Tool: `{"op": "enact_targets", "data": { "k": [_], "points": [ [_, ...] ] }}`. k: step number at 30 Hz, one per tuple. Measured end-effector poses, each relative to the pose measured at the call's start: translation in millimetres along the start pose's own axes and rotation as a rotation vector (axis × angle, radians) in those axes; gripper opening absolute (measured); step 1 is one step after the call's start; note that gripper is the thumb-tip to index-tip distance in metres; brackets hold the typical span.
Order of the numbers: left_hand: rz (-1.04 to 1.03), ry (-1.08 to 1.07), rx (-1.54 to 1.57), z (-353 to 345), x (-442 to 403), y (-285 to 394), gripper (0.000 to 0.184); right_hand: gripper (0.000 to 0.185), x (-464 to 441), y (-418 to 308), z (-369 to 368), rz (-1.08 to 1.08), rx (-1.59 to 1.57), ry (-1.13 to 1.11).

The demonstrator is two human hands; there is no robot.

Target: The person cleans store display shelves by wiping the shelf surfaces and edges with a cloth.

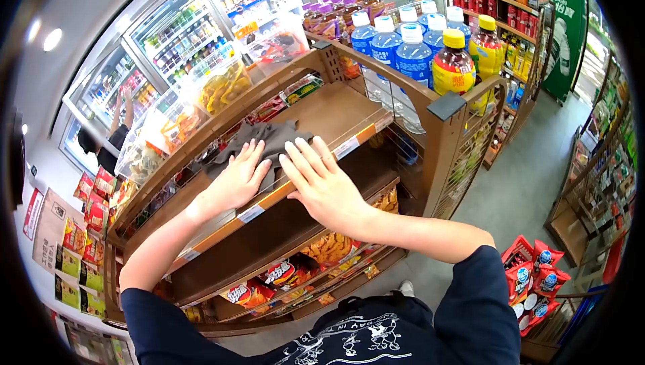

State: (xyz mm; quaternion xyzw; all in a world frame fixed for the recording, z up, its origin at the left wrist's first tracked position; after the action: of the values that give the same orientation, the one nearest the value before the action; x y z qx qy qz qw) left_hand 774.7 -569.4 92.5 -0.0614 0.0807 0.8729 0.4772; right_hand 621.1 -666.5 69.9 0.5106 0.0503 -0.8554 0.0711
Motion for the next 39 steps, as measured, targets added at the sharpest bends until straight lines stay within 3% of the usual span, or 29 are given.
{"op": "enact_targets", "data": {
  "k": [3, 8, 10, 12, 14, 15, 16, 18, 19, 22, 27, 32, 34, 35, 39],
  "points": [
    [-0.172, 0.011, 0.202, 5, -17, 17, 0.052, 0.065, 3, -7, -2, -0.051, -0.009, 0.021],
    [-0.492, -0.016, 0.354, -9, -58, 57, 0.054, 0.065, 3, -4, -1, -0.08, -0.061, 0.052],
    [-0.469, -0.017, 0.351, -13, -78, 59, 0.05, 0.064, 3, -2, 1, -0.083, -0.045, 0.064],
    [-0.501, 0.134, 0.344, -4, -90, 59, 0.045, 0.063, 5, -3, -2, -0.088, -0.064, 0.042],
    [-0.304, 0.112, 0.289, -4, -95, 50, 0.045, 0.062, 6, -3, -3, -0.098, -0.064, 0.04],
    [-0.143, -0.023, 0.238, -6, -94, 47, 0.052, 0.062, 6, -3, -3, -0.097, -0.068, 0.05],
    [-0.159, -0.032, 0.235, -6, -89, 47, 0.052, 0.062, 6, -3, -2, -0.096, -0.07, 0.062],
    [-0.561, 0.033, 0.089, 2, -68, 65, 0.062, 0.065, 8, -3, -3, -0.094, -0.061, 0.083],
    [-0.516, -0.138, 0.205, 1, -66, 66, 0.071, 0.065, 8, -3, -4, -0.096, -0.061, 0.087],
    [-0.543, -0.149, 0.168, 6, -60, 81, 0.073, 0.065, 9, -2, -5, -0.1, -0.067, 0.089],
    [-0.442, -0.059, 0.123, -14, -95, 84, 0.054, 0.065, 9, -4, -4, -0.097, -0.061, 0.054],
    [-0.401, 0.002, 0.183, -25, -118, 55, 0.05, 0.063, 9, -3, -3, -0.089, -0.084, 0.091],
    [-0.486, 0.067, 0.03, -13, -107, 56, 0.052, 0.063, 9, -2, -2, -0.089, -0.082, 0.085],
    [-0.272, 0.119, 0.147, -7, -101, 44, 0.048, 0.062, 9, -3, -2, -0.091, -0.081, 0.08],
    [-0.278, 0.185, 0.12, 13, -74, 32, 0.037, 0.061, 8, -2, -1, -0.098, -0.102, 0.106]
  ]
}}
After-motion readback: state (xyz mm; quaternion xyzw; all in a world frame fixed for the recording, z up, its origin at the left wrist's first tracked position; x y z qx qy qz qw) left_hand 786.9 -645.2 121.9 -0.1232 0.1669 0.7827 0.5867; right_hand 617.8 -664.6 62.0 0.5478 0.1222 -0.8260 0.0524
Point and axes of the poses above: each hand's wrist, its own x-axis away from the middle knuckle, its own z-axis out of the back of the hand, y = z × x, the point moved 6 cm from there along -x, towards the middle knuckle, and after that the axes turned 12 degrees about y, right-handed, at the moved point
